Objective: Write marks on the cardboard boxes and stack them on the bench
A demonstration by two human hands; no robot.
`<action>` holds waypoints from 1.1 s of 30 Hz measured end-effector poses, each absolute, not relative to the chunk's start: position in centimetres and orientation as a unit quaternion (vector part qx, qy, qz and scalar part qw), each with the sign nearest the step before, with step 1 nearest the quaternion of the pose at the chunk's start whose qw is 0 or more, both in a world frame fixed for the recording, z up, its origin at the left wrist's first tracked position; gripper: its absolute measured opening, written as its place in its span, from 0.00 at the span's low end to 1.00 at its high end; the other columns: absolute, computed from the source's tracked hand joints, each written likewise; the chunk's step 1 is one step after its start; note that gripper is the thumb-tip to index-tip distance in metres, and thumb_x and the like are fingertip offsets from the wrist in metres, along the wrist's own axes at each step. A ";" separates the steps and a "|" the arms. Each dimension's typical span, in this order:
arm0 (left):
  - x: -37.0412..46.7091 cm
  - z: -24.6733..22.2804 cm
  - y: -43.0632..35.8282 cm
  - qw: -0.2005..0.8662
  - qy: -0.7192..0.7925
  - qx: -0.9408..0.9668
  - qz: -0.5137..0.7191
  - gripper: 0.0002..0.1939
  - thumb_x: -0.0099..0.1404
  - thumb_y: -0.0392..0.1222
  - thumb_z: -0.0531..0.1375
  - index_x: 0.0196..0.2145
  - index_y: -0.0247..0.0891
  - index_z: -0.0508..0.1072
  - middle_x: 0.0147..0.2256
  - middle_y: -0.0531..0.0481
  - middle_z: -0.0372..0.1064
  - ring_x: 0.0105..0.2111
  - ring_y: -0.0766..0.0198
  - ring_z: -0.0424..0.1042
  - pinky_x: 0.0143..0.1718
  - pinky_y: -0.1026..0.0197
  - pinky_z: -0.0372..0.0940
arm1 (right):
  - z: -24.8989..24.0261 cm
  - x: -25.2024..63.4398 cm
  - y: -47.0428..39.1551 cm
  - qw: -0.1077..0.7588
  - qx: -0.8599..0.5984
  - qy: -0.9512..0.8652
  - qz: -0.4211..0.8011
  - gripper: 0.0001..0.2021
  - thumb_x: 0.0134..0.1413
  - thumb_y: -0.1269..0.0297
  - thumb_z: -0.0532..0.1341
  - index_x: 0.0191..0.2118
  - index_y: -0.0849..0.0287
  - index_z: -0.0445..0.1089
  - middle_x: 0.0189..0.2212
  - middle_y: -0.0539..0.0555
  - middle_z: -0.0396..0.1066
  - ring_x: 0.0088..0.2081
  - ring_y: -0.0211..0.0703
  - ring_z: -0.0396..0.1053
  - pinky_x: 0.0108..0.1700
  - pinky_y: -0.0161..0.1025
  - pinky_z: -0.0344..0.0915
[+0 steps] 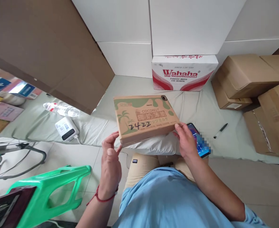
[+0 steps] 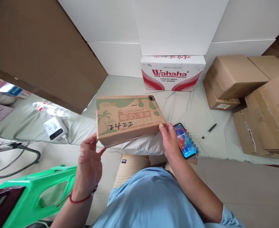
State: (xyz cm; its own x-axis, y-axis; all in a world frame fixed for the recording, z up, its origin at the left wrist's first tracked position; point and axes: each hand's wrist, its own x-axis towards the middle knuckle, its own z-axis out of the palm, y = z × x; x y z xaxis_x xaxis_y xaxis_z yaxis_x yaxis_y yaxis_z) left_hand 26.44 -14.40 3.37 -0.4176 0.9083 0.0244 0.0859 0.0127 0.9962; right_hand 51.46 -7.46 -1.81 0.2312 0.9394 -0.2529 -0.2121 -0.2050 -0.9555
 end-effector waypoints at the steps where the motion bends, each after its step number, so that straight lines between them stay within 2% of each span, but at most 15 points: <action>1: 25.9 3.3 -14.0 0.379 0.624 0.377 0.571 0.35 0.65 0.80 0.58 0.51 0.50 0.75 0.62 0.45 0.71 0.67 0.45 0.66 0.61 0.44 0.70 | -1.8 51.2 -7.9 0.538 -0.562 -0.345 0.524 0.24 0.59 0.41 0.68 0.52 0.53 0.73 0.53 0.57 0.79 0.58 0.54 0.74 0.62 0.52 0.71; 4: 24.7 2.7 -13.2 0.421 0.655 0.304 0.549 0.35 0.59 0.81 0.62 0.40 0.46 0.73 0.49 0.47 0.75 0.55 0.48 0.73 0.53 0.47 0.72 | -2.0 50.4 -9.1 0.522 -0.554 -0.428 0.487 0.23 0.64 0.46 0.65 0.58 0.52 0.71 0.58 0.60 0.75 0.61 0.54 0.72 0.64 0.54 0.71; 6: 24.3 2.1 -13.1 0.418 0.672 0.276 0.545 0.30 0.57 0.73 0.69 0.36 0.44 0.69 0.45 0.50 0.73 0.50 0.53 0.73 0.50 0.51 0.72 | -1.9 50.0 -9.9 0.512 -0.553 -0.487 0.442 0.24 0.66 0.48 0.64 0.61 0.52 0.69 0.60 0.62 0.72 0.61 0.56 0.71 0.63 0.55 0.72; 9: 24.1 1.3 -13.5 0.398 0.673 0.247 0.573 0.26 0.53 0.60 0.77 0.35 0.43 0.69 0.42 0.55 0.71 0.45 0.61 0.71 0.47 0.59 0.71 | -1.0 49.7 -11.0 0.496 -0.537 -0.574 0.370 0.25 0.69 0.54 0.62 0.68 0.52 0.65 0.61 0.64 0.68 0.63 0.58 0.69 0.64 0.58 0.72; 13: 23.2 0.7 -14.0 0.427 0.635 0.167 0.621 0.22 0.51 0.50 0.78 0.34 0.42 0.71 0.36 0.58 0.70 0.36 0.67 0.70 0.45 0.59 0.73 | 1.7 49.6 -12.4 0.474 -0.491 -0.679 0.273 0.29 0.72 0.62 0.58 0.75 0.53 0.57 0.64 0.65 0.65 0.64 0.59 0.66 0.66 0.63 0.69; 17: 22.1 0.4 -14.2 0.450 0.604 0.089 0.652 0.15 0.53 0.43 0.74 0.34 0.41 0.74 0.36 0.57 0.77 0.35 0.65 0.74 0.47 0.54 0.75 | 4.2 49.0 -13.6 0.460 -0.417 -0.760 0.193 0.33 0.70 0.67 0.60 0.76 0.60 0.55 0.66 0.69 0.62 0.65 0.60 0.62 0.67 0.62 0.69; 20: 21.7 0.1 -14.0 0.458 0.594 0.079 0.656 0.09 0.58 0.44 0.70 0.36 0.41 0.77 0.37 0.54 0.80 0.38 0.61 0.77 0.48 0.54 0.75 | 5.0 48.2 -14.3 0.455 -0.371 -0.796 0.149 0.31 0.67 0.69 0.61 0.73 0.66 0.60 0.67 0.71 0.62 0.64 0.61 0.61 0.66 0.59 0.72; 23: 21.5 -0.4 -13.8 0.463 0.582 0.090 0.663 0.07 0.62 0.45 0.67 0.36 0.41 0.78 0.36 0.52 0.81 0.40 0.61 0.79 0.49 0.55 0.75 | 5.2 47.6 -14.7 0.461 -0.343 -0.808 0.128 0.29 0.65 0.71 0.61 0.71 0.67 0.64 0.66 0.70 0.65 0.63 0.59 0.63 0.64 0.55 0.74; 26: 21.5 -0.9 -13.8 0.461 0.575 0.094 0.669 0.08 0.63 0.47 0.67 0.36 0.41 0.78 0.34 0.53 0.81 0.39 0.62 0.79 0.48 0.57 0.74 | 5.1 47.8 -14.6 0.471 -0.334 -0.805 0.134 0.31 0.66 0.72 0.61 0.72 0.64 0.63 0.64 0.68 0.68 0.61 0.56 0.66 0.63 0.53 0.75; 29: 21.8 -0.8 -14.2 0.456 0.556 0.089 0.689 0.09 0.61 0.48 0.69 0.33 0.41 0.77 0.31 0.56 0.78 0.34 0.65 0.77 0.45 0.59 0.75 | 4.7 48.9 -13.9 0.485 -0.368 -0.777 0.163 0.35 0.68 0.72 0.60 0.77 0.58 0.56 0.61 0.65 0.70 0.61 0.54 0.68 0.63 0.54 0.75; 31: 22.2 -0.1 -14.7 0.447 0.540 0.103 0.706 0.10 0.59 0.49 0.70 0.31 0.41 0.77 0.30 0.56 0.77 0.33 0.66 0.76 0.44 0.61 0.75 | 4.2 50.1 -13.1 0.490 -0.417 -0.743 0.187 0.35 0.69 0.70 0.60 0.78 0.53 0.55 0.60 0.64 0.69 0.60 0.55 0.69 0.59 0.55 0.78; 33: 22.8 0.9 -15.1 0.427 0.532 0.150 0.715 0.10 0.59 0.50 0.70 0.33 0.42 0.80 0.34 0.53 0.80 0.37 0.65 0.78 0.45 0.62 0.75 | 3.5 51.3 -12.2 0.488 -0.465 -0.702 0.230 0.32 0.71 0.65 0.60 0.77 0.50 0.58 0.60 0.64 0.68 0.59 0.55 0.71 0.52 0.51 0.80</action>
